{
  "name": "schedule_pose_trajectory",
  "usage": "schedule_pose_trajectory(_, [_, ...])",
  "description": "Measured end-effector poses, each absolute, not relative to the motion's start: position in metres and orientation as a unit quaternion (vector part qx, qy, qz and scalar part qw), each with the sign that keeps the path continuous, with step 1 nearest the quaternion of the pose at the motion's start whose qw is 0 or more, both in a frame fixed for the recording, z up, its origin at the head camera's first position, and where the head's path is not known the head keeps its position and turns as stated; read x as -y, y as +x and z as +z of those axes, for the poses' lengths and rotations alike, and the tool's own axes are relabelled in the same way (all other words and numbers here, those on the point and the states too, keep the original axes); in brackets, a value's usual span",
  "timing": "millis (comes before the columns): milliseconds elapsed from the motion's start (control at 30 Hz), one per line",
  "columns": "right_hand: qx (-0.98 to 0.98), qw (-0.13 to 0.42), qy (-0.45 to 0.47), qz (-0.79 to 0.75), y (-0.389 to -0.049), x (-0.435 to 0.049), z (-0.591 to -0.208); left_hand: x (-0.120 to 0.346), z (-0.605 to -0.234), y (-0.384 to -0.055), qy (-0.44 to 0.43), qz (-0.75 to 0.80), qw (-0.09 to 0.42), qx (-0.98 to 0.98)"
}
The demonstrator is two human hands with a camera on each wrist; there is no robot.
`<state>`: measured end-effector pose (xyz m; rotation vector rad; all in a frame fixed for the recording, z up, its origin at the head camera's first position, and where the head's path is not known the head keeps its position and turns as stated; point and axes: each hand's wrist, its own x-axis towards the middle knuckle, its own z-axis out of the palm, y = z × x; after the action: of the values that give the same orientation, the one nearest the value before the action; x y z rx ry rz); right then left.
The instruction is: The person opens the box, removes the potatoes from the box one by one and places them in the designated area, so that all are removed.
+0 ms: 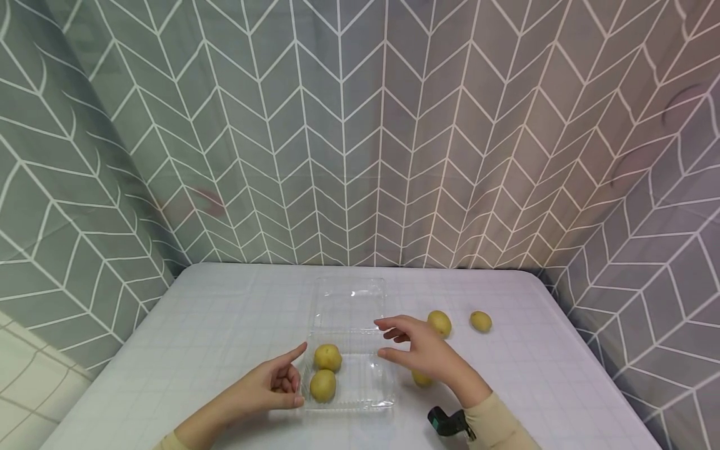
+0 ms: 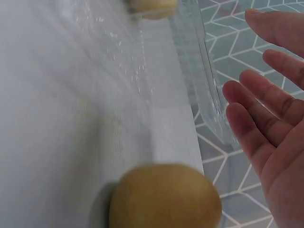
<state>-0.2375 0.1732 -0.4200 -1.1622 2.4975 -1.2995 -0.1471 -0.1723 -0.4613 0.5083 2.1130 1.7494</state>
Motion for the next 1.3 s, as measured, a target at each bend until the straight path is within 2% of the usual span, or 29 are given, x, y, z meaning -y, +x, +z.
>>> schedule_pose_trajectory(567, [-0.801,0.072,-0.433,-0.408,-0.236,-0.136,-0.428,0.172,-0.467,-0.148,0.174,0.606,0.171,-0.757])
schedule_pose_trajectory(1300, [-0.818,0.120,-0.444,-0.345,-0.232,-0.107,-0.431,0.172,-0.468,-0.150,0.175,0.603,0.175,-0.758])
